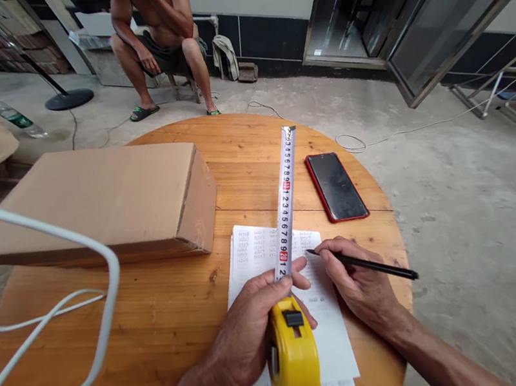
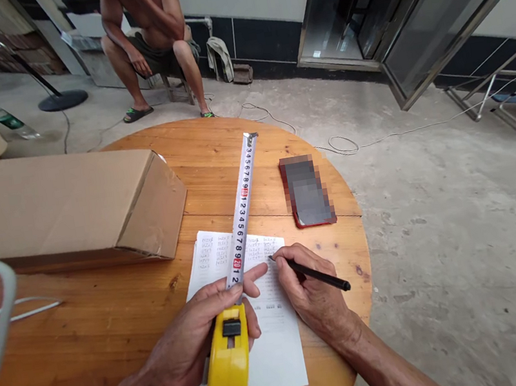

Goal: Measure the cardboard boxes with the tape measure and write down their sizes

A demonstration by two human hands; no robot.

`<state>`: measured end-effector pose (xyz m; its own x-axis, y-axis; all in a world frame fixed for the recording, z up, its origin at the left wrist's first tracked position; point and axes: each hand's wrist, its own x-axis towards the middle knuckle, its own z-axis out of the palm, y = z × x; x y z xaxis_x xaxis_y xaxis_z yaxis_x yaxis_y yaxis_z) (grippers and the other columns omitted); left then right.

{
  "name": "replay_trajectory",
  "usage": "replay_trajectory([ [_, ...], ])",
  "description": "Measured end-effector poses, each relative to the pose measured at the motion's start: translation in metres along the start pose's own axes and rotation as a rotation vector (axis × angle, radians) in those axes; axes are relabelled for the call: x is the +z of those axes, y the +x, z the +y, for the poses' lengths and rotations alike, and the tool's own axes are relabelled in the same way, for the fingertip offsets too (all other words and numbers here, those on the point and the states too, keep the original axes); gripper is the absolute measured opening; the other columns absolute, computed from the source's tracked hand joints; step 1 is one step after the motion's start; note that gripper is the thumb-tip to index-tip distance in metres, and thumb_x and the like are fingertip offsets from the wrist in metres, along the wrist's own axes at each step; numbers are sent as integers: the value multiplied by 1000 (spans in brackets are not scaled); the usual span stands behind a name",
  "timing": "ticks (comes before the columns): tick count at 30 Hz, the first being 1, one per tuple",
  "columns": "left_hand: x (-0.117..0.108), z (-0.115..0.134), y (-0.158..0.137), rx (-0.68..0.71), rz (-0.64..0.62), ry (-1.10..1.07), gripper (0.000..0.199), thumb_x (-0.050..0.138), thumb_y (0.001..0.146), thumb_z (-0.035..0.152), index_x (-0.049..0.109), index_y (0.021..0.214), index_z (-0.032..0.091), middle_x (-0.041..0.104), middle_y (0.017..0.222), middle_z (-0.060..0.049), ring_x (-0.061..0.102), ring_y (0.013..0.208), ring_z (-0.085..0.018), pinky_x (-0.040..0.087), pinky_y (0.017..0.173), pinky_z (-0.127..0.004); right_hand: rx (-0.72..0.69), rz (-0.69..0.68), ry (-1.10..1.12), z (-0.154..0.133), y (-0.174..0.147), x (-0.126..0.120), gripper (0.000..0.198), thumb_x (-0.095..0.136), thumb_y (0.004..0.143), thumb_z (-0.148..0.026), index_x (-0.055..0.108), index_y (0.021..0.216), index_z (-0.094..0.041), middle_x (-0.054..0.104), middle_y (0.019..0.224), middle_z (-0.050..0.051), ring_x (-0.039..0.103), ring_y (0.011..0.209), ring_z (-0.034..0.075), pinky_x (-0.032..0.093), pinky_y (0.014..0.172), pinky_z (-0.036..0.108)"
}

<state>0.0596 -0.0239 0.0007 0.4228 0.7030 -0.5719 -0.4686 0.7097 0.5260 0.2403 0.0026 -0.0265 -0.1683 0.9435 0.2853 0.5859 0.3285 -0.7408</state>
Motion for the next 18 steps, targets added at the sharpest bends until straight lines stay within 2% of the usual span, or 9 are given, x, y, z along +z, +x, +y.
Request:
replay_trajectory([
  [5, 1, 0, -1, -11, 17, 31, 17, 46, 87, 25, 59, 82, 15, 69, 66, -8, 55, 45, -9, 40, 46, -18, -27, -3, 22, -1, 2, 0, 11, 50, 88, -18, 60, 90, -21, 62, 80, 1, 58, 69, 14, 46, 65, 26],
  [18, 3, 2, -2, 2, 36, 51, 17, 47, 87, 24, 59, 80, 14, 67, 65, -6, 55, 47, -10, 40, 46, -18, -44, -49, -5, -4, 5, 1, 11, 50, 88, -17, 60, 88, -20, 63, 80, 0, 58, 70, 12, 44, 65, 24],
])
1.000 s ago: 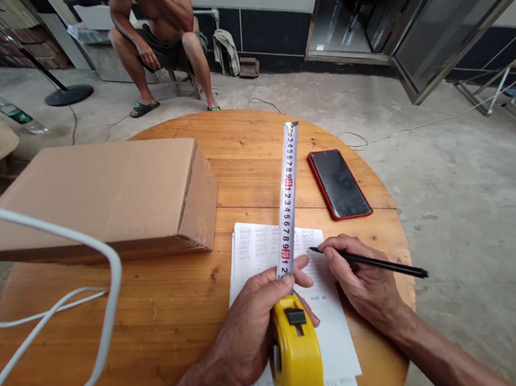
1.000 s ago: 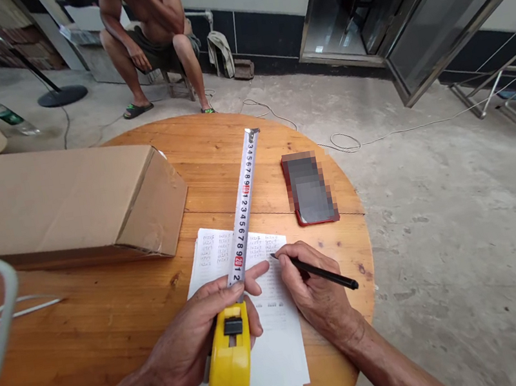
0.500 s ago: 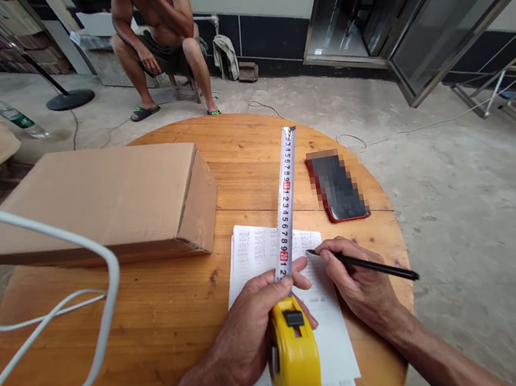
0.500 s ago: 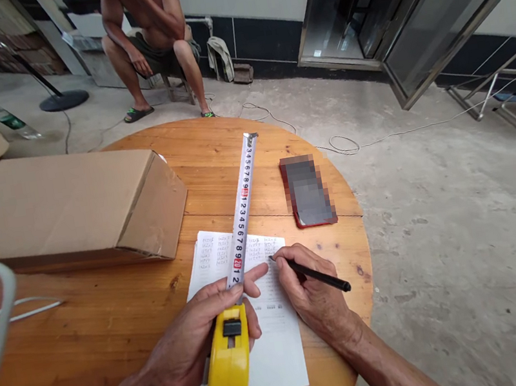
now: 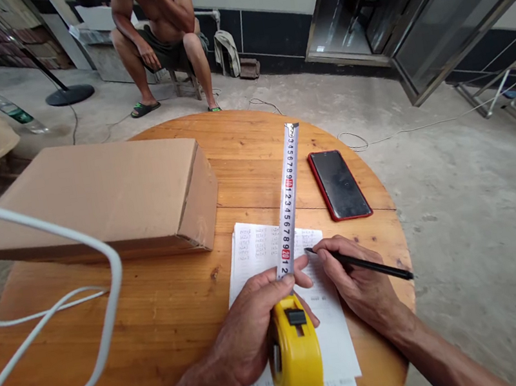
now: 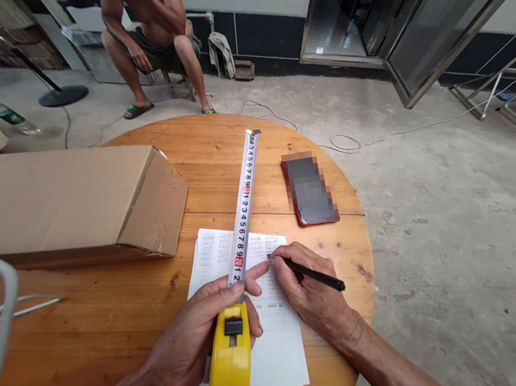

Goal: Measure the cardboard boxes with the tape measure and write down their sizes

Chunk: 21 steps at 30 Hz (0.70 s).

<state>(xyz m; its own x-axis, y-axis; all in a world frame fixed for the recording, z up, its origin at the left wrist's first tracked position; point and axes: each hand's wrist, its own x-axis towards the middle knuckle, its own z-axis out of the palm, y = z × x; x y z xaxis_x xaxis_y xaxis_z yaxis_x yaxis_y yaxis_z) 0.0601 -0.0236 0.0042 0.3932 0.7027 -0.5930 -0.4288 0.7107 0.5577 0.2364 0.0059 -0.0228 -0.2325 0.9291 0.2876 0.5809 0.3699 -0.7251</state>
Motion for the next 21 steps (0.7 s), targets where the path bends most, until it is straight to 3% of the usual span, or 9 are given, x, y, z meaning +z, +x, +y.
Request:
replay_trajectory([
  [6, 0, 0, 0, -8, -12, -15, 17, 47, 86, 24, 59, 79, 14, 69, 85, -9, 56, 48, -8, 40, 46, -18, -7, -20, 5, -1, 0, 0, 11, 50, 88, -17, 60, 85, -19, 61, 76, 0, 56, 65, 11, 43, 61, 23],
  [16, -3, -1, 2, 2, -27, -32, 16, 48, 87, 24, 60, 80, 14, 69, 84, -10, 58, 51, -10, 42, 48, -19, -3, 60, 7, 2, -3, -1, 12, 52, 86, -13, 60, 88, -22, 60, 76, -3, 54, 63, 9, 43, 60, 21],
  [21, -3, 0, 2, -8, -30, -36, 15, 49, 86, 24, 60, 81, 14, 69, 93, -12, 58, 52, -10, 42, 47, -19, 9, 70, -2, 3, -4, -1, 12, 52, 86, -14, 60, 88, -22, 59, 75, -3, 53, 61, 9, 43, 60, 21],
])
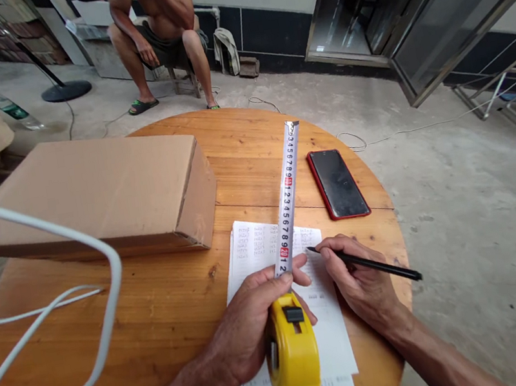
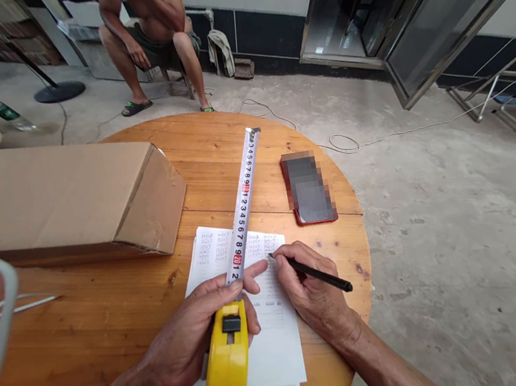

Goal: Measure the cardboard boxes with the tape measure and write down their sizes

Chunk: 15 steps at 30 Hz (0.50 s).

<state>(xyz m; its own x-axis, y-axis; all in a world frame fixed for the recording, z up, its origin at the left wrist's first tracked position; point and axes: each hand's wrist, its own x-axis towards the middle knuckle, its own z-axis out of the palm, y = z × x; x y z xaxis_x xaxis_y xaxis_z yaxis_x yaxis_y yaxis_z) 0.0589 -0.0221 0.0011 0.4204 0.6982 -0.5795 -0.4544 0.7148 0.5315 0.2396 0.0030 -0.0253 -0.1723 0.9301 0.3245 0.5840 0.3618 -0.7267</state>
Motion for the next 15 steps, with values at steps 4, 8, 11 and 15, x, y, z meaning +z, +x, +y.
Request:
replay_trajectory([
  [4, 0, 0, -1, 9, -2, 11, 16, 49, 86, 25, 59, 81, 14, 68, 100, -12, 58, 51, -9, 42, 46, -19, -3, -9, 18, 0, 0, 0, 12, 51, 86, -14, 60, 88, -22, 60, 76, -2, 54, 64, 10, 43, 60, 22],
  [8, 0, -1, 0, 7, 4, 18, 16, 49, 85, 25, 60, 81, 14, 68, 98, -12, 58, 52, -9, 42, 46, -18, 9, -25, 12, 0, 0, 1, 11, 51, 87, -15, 60, 89, -22, 61, 77, -2, 55, 64, 10, 44, 60, 22],
  [11, 0, -2, 0, 10, 3, 21, 16, 49, 85, 25, 60, 81, 14, 69, 93, -12, 58, 53, -10, 42, 47, -18, 8, -30, -3, 0, 1, 1, 11, 51, 87, -16, 61, 89, -22, 61, 78, -1, 56, 65, 11, 44, 61, 23],
  [15, 1, 0, -1, 8, 13, 16, 16, 49, 85, 25, 60, 80, 15, 69, 78, -9, 57, 51, -10, 42, 47, -18, 12, -52, -19, -2, 2, 1, 11, 50, 88, -18, 61, 88, -21, 62, 79, 0, 57, 68, 12, 45, 62, 25],
])
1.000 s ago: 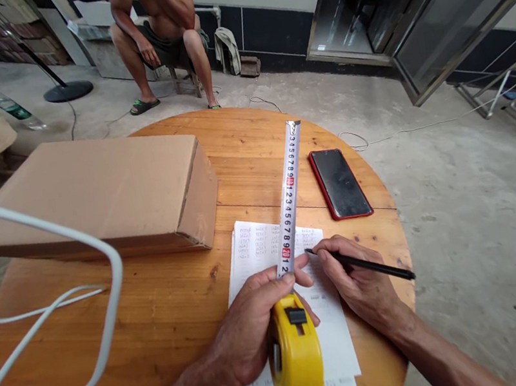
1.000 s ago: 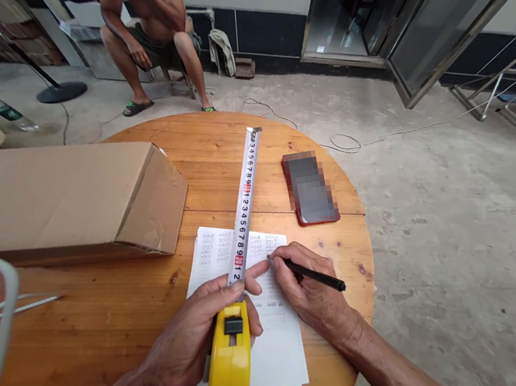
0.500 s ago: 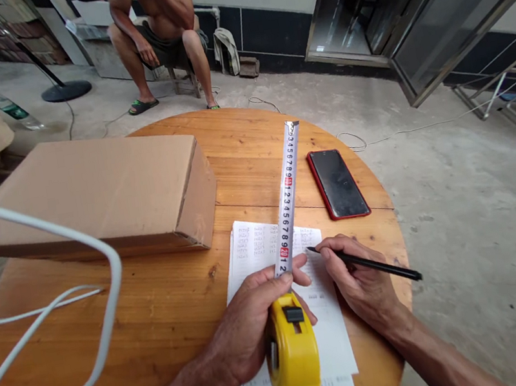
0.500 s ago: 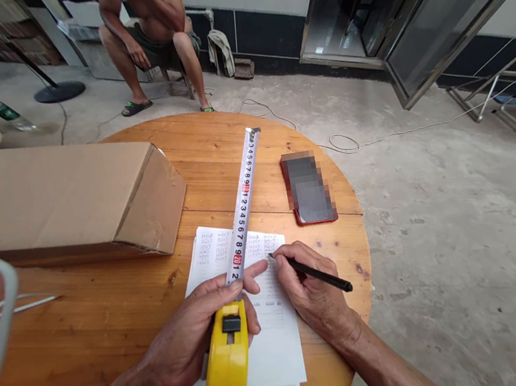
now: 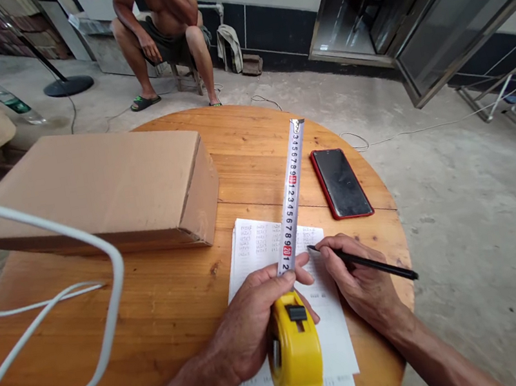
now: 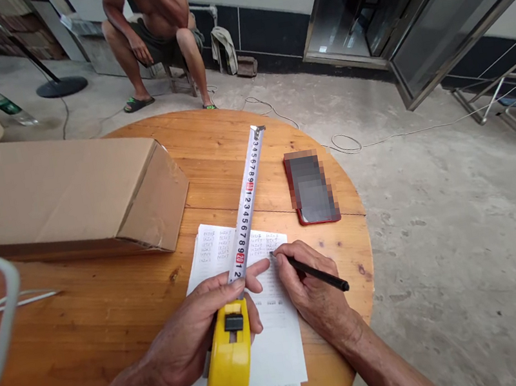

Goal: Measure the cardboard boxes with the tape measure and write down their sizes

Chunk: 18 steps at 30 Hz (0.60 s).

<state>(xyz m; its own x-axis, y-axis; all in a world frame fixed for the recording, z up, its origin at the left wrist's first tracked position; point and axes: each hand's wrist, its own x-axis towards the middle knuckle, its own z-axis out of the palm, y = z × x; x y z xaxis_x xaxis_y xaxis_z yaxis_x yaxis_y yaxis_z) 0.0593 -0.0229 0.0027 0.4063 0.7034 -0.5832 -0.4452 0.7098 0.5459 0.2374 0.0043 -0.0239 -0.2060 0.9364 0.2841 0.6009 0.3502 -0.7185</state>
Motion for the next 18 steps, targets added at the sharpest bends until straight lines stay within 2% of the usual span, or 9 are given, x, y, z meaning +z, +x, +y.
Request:
replay_trajectory([
  [4, 1, 0, -1, 2, 5, 19, 17, 48, 86, 25, 60, 80, 15, 68, 68, -8, 57, 52, -12, 42, 48, -18, 1, -4, -12, -1, 1, -1, 11, 50, 88, -18, 60, 87, -20, 63, 78, 1, 57, 67, 13, 45, 61, 25],
  [11, 0, 0, 0, 10, -1, 13, 15, 50, 84, 26, 60, 80, 15, 67, 70, -8, 58, 55, -13, 41, 48, -19, 17, 2, 26, 1, -2, -1, 11, 50, 87, -17, 61, 86, -21, 61, 76, -1, 55, 62, 11, 44, 59, 23],
  [18, 0, 1, 0, 6, -2, 19, 17, 48, 86, 25, 60, 80, 15, 68, 72, -8, 56, 50, -11, 41, 50, -20, 14, -2, 22, -1, 1, -1, 11, 50, 87, -19, 61, 87, -21, 63, 77, 0, 58, 67, 13, 46, 62, 24],
])
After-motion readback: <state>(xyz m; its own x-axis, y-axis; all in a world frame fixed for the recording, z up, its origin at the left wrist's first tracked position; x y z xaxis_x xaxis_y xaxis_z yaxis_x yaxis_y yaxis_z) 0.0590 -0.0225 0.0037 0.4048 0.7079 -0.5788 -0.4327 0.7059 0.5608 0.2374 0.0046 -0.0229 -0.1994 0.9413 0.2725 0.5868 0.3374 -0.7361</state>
